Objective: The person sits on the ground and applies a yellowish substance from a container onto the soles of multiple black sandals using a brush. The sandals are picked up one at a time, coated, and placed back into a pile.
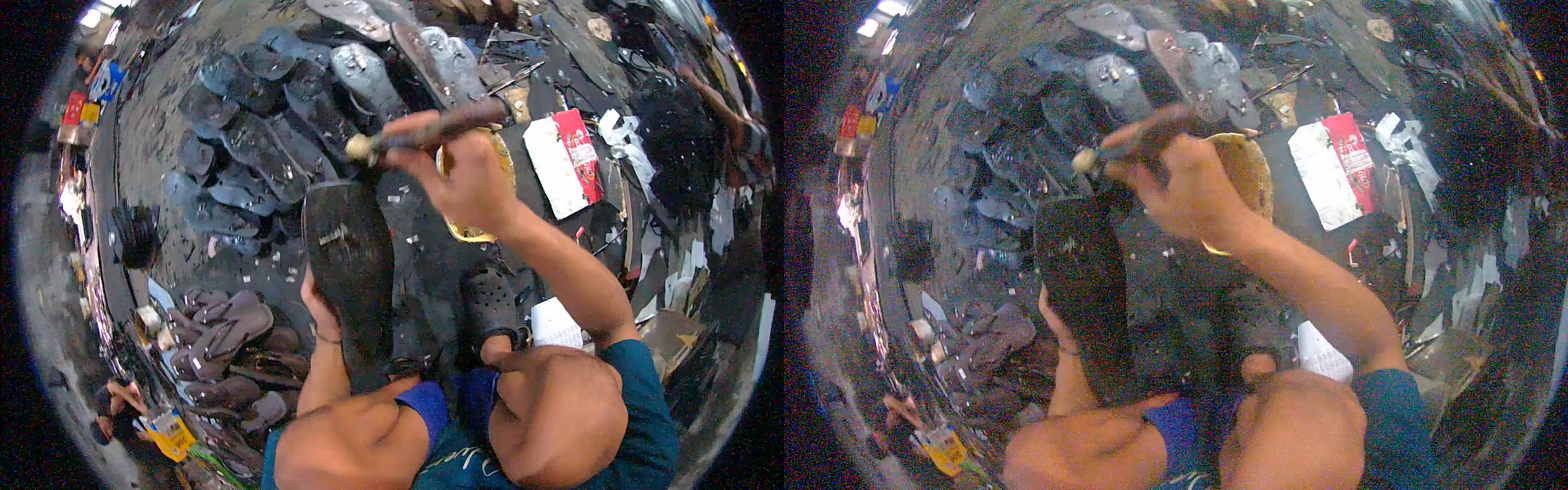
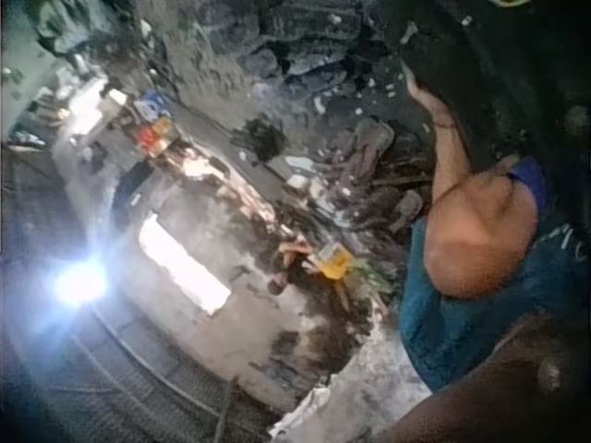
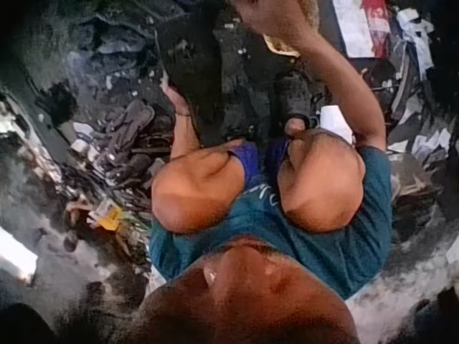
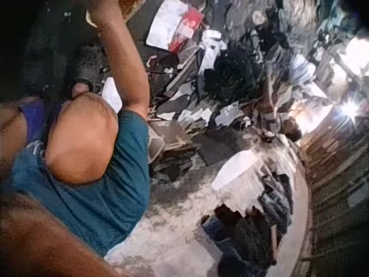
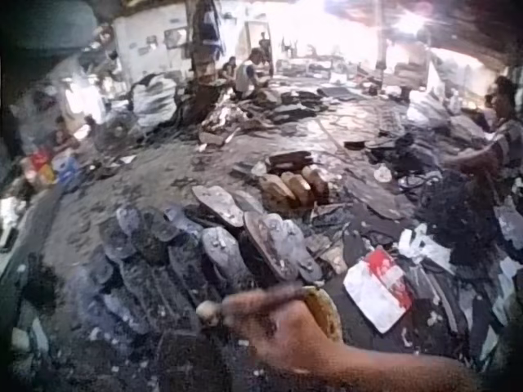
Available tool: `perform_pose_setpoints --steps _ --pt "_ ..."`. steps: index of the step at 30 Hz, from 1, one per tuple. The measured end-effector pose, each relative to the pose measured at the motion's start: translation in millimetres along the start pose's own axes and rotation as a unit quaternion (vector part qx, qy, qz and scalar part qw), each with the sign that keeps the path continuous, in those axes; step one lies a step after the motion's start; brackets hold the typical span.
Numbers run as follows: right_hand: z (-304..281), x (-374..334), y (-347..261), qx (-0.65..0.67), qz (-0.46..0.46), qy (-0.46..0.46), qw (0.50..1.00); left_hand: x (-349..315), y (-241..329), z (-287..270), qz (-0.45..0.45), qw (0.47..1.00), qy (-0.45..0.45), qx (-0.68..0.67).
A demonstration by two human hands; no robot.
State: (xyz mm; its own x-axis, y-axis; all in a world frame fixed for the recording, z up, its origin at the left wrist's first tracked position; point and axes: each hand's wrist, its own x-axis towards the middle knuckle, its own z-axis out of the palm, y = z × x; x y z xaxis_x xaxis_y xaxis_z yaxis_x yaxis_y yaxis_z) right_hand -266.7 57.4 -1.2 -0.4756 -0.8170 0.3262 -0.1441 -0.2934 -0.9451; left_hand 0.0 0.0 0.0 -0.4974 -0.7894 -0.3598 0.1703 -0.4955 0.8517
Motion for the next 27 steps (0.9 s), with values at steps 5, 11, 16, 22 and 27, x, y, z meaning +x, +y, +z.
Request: perform_pose_setpoints --steps 5,11,16,22,27 --pt "-30.7 -117.3 -17.9 -0.011 0.040 -0.254 0.966 44.4 -93.9 14.3 -0.022 0.948 -0.047 -0.315" --pt "-119.0 -76.1 37.9 -0.390 0.067 0.054 0.917 -34.0 -152.3 -78.0 -0.164 0.968 0.102 -0.162" --pt "-147.9 -82.5 68.1 -0.430 0.058 0.118 0.893 -91.7 -151.5 -80.2 -0.249 0.947 0.093 -0.179" --pt "-175.6 -144.0 -36.8 -0.630 0.266 -0.264 0.681 -80.2 -150.4 -77.5 -0.251 0.947 0.094 -0.176" --pt "-136.6 -100.9 -66.4 -0.203 0.333 -0.118 0.913 -1.7 -117.2 -55.6 -0.163 0.924 -0.116 -0.327"
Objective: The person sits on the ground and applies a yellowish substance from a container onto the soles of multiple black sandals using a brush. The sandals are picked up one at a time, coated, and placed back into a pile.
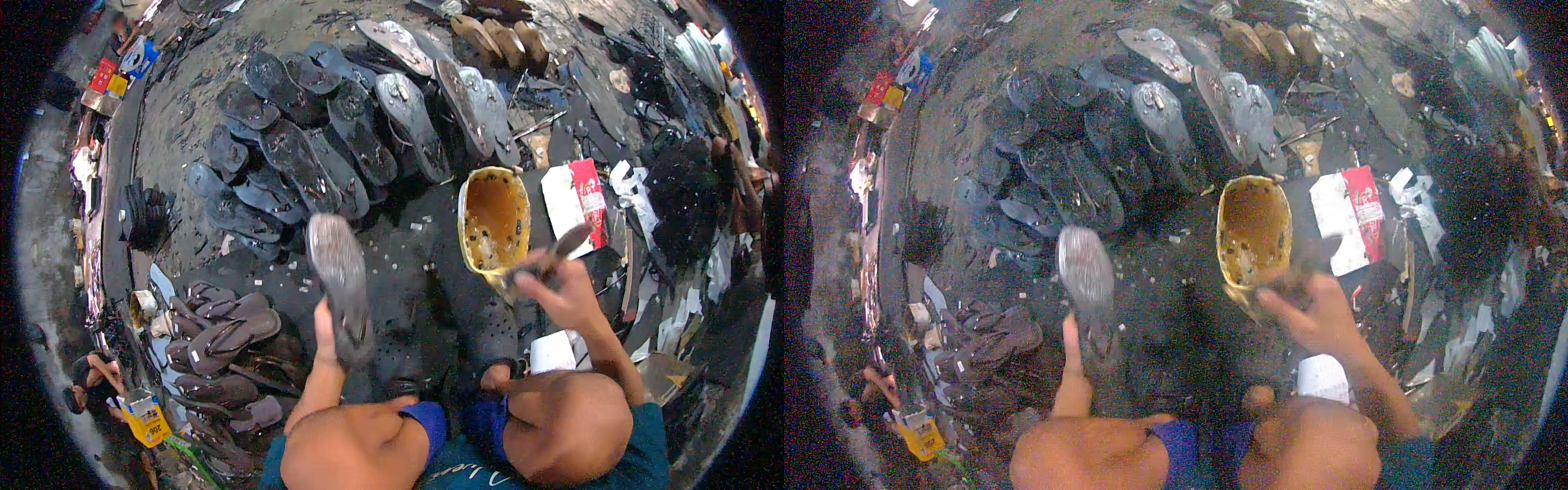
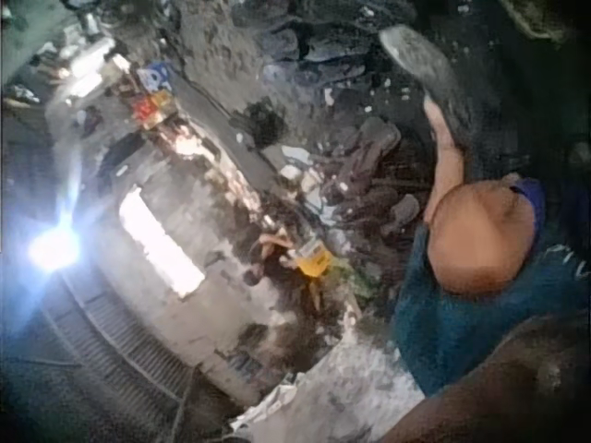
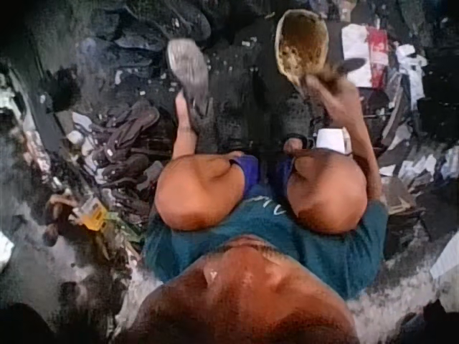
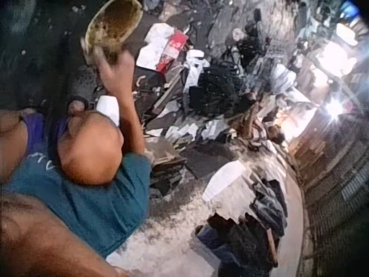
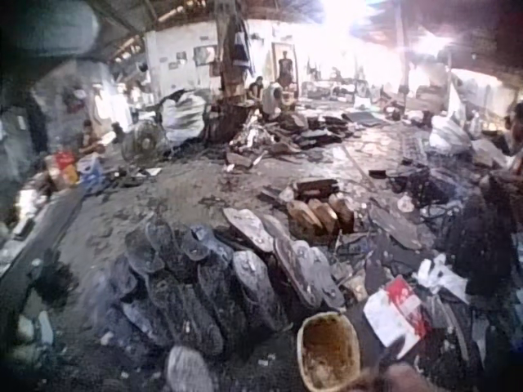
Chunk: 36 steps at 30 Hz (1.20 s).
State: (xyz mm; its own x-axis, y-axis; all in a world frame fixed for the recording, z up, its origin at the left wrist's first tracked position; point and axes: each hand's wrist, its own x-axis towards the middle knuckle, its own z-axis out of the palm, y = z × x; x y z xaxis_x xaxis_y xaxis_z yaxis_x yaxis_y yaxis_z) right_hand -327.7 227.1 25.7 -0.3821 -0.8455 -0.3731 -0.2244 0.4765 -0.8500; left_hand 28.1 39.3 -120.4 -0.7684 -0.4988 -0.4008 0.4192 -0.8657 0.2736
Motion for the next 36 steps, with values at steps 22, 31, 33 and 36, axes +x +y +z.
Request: perform_pose_setpoints --steps 22,31,33,36 --pt "96.8 25.3 -40.0 -0.028 -0.487 -0.083 0.869 88.0 3.9 109.3 0.028 0.978 -0.193 -0.079" --pt "95.7 39.3 -54.2 -0.138 -0.557 0.048 0.817 73.0 -20.7 136.4 0.057 0.995 -0.074 0.028" --pt "88.8 27.4 -50.6 -0.142 -0.580 0.017 0.802 88.5 -9.9 136.8 0.014 0.998 -0.051 0.017" --pt "75.9 57.8 -69.5 -0.053 -0.514 -0.005 0.856 82.4 -9.4 122.9 0.045 0.999 -0.020 0.019"
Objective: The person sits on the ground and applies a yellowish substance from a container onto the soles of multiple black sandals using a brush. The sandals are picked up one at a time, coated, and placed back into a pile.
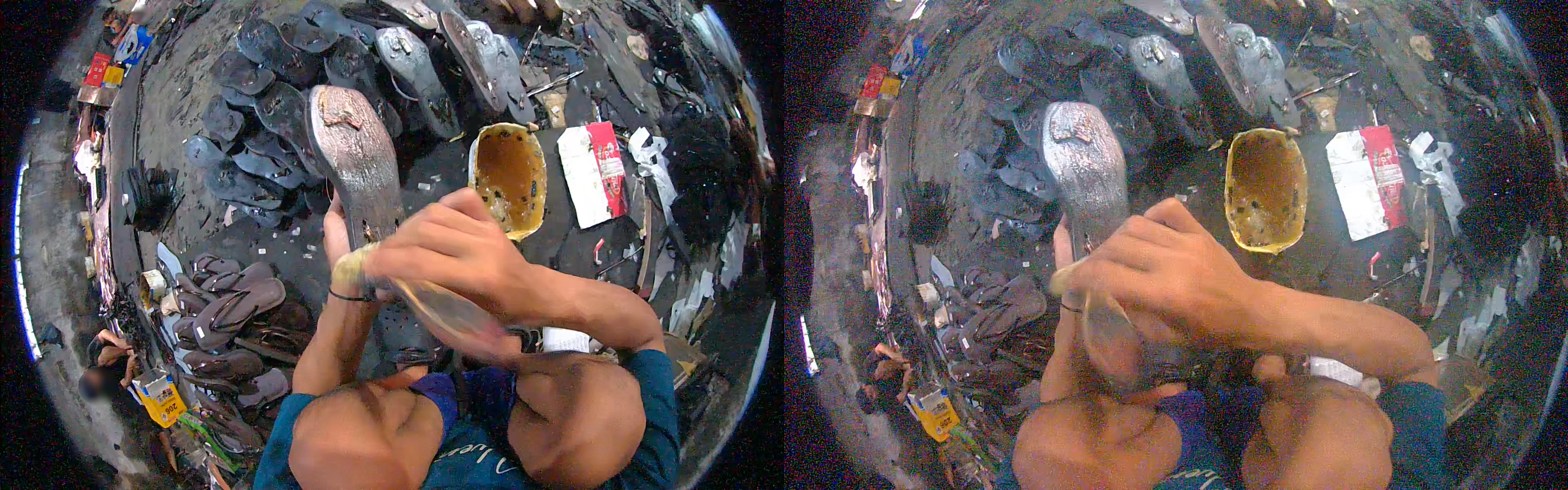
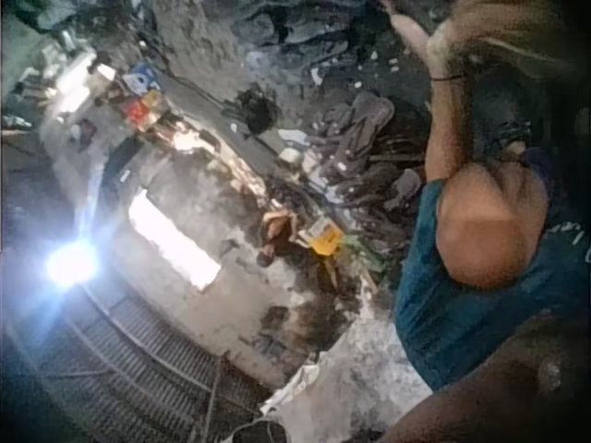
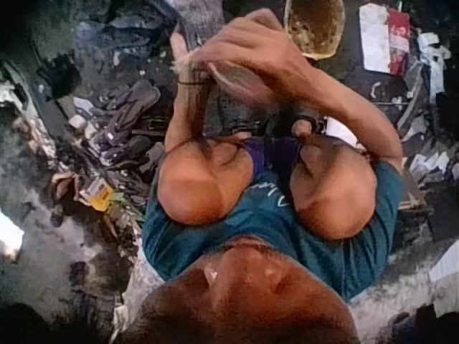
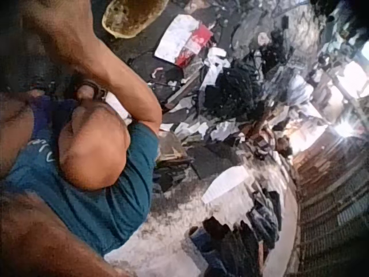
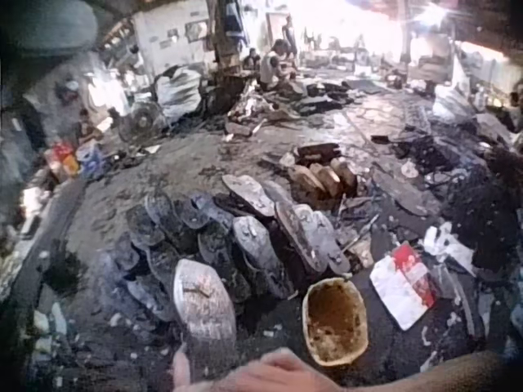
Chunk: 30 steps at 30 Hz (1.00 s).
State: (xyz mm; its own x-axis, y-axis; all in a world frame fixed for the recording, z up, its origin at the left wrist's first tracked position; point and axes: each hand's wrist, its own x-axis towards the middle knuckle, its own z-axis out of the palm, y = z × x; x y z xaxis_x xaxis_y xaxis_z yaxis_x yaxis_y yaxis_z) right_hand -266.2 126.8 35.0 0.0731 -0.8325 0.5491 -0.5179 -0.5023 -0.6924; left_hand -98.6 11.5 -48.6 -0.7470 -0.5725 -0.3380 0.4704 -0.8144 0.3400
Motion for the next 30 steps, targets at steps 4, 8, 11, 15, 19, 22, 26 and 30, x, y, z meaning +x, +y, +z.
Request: perform_pose_setpoints --steps 4,8,11,15,19,22,26,30 --pt "24.7 -53.3 -13.2 0.006 0.011 -0.157 0.988 51.8 25.6 -20.1 0.042 0.998 0.029 0.046" --pt "-12.4 -61.1 15.3 -0.068 0.219 0.077 0.970 123.4 39.4 41.6 0.021 0.993 0.072 0.096" --pt "-47.8 -67.7 9.0 -0.093 0.332 0.116 0.932 217.9 57.4 67.9 0.067 0.991 0.027 0.110" --pt "-28.4 -86.1 14.1 -0.003 0.427 0.148 0.892 296.8 102.7 28.6 0.199 0.975 0.091 0.041" --pt "-45.0 -134.4 59.6 -0.220 0.409 0.104 0.880 204.2 18.4 -10.2 0.245 0.924 0.032 0.293" --pt "-41.3 -133.5 81.0 -0.219 0.405 0.137 0.877 61.4 -13.9 -60.5 0.238 0.789 0.055 0.564" --pt "-41.7 -129.9 120.2 -0.329 0.474 -0.029 0.816 -67.8 31.0 -96.1 0.209 0.442 0.081 0.869" --pt "-45.8 -110.9 80.8 -0.255 0.370 0.174 0.876 -157.3 113.0 -132.7 0.059 0.077 0.266 0.959"
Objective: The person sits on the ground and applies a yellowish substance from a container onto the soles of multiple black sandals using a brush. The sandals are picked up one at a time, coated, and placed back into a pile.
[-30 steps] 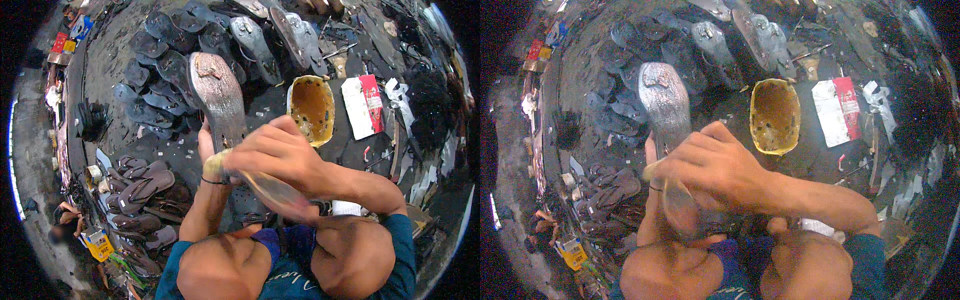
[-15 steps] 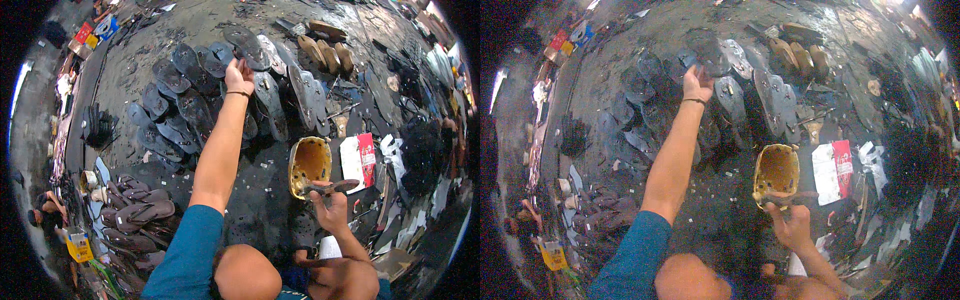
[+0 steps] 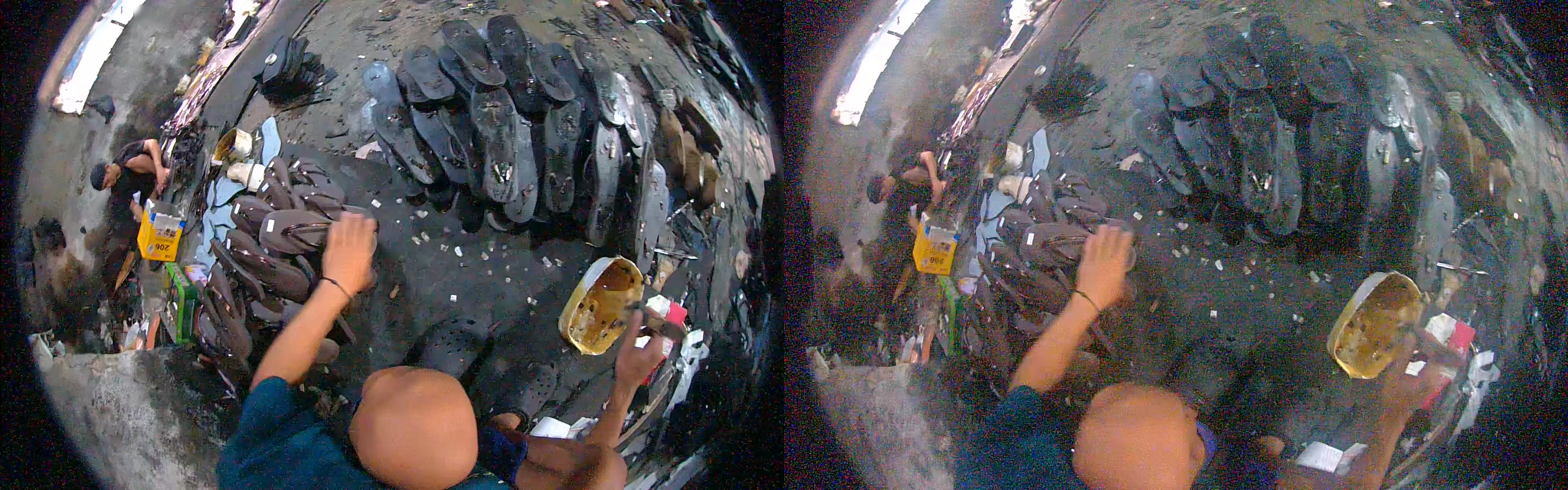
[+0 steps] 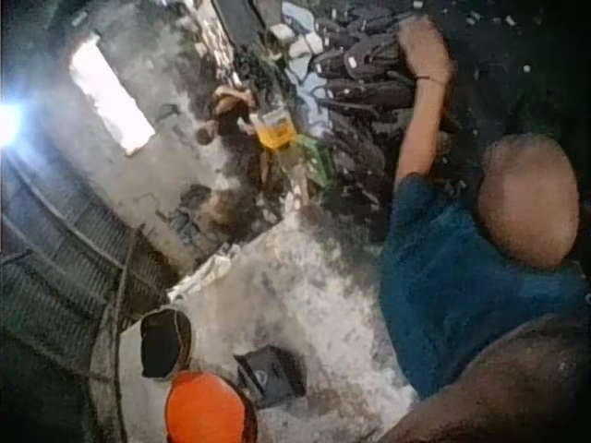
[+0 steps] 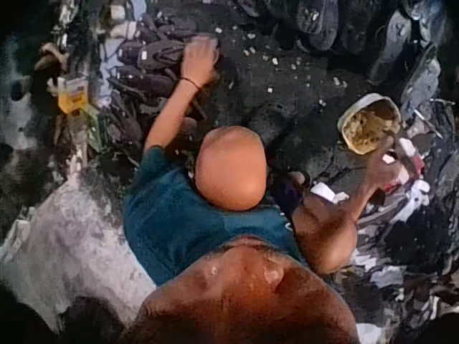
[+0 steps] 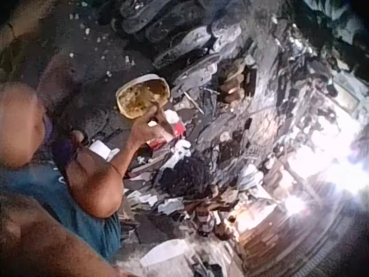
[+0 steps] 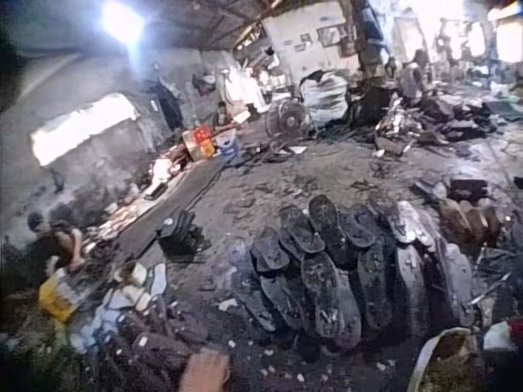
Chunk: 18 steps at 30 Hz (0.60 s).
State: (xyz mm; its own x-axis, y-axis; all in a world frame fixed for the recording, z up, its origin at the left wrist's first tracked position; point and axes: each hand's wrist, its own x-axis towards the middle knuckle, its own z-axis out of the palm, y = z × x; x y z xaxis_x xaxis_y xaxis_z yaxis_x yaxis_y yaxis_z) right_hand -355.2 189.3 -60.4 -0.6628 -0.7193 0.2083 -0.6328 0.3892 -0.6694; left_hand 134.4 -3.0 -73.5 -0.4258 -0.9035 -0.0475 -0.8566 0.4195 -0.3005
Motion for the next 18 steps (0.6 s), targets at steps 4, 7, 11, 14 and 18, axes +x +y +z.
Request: perform_pose_setpoints --steps 4,7,11,14,18 --pt "-13.2 -13.6 31.7 -0.148 0.070 -0.253 0.954 -7.9 -56.5 4.7 0.096 0.983 -0.055 0.148" --pt "-16.3 -15.1 -24.3 -0.013 0.177 -0.162 0.971 14.5 2.4 -85.6 0.137 0.977 0.024 -0.163" --pt "31.8 6.8 31.1 -0.117 -0.039 -0.074 0.990 9.8 75.2 -120.6 0.280 0.862 0.184 -0.381" --pt "13.7 2.2 8.2 -0.059 -0.026 0.011 0.998 -11.7 97.3 -81.8 0.377 0.842 0.026 -0.384" --pt "-42.1 -39.0 7.8 -0.277 0.054 -0.307 0.909 -55.2 88.0 -8.7 0.388 0.842 -0.158 -0.339"
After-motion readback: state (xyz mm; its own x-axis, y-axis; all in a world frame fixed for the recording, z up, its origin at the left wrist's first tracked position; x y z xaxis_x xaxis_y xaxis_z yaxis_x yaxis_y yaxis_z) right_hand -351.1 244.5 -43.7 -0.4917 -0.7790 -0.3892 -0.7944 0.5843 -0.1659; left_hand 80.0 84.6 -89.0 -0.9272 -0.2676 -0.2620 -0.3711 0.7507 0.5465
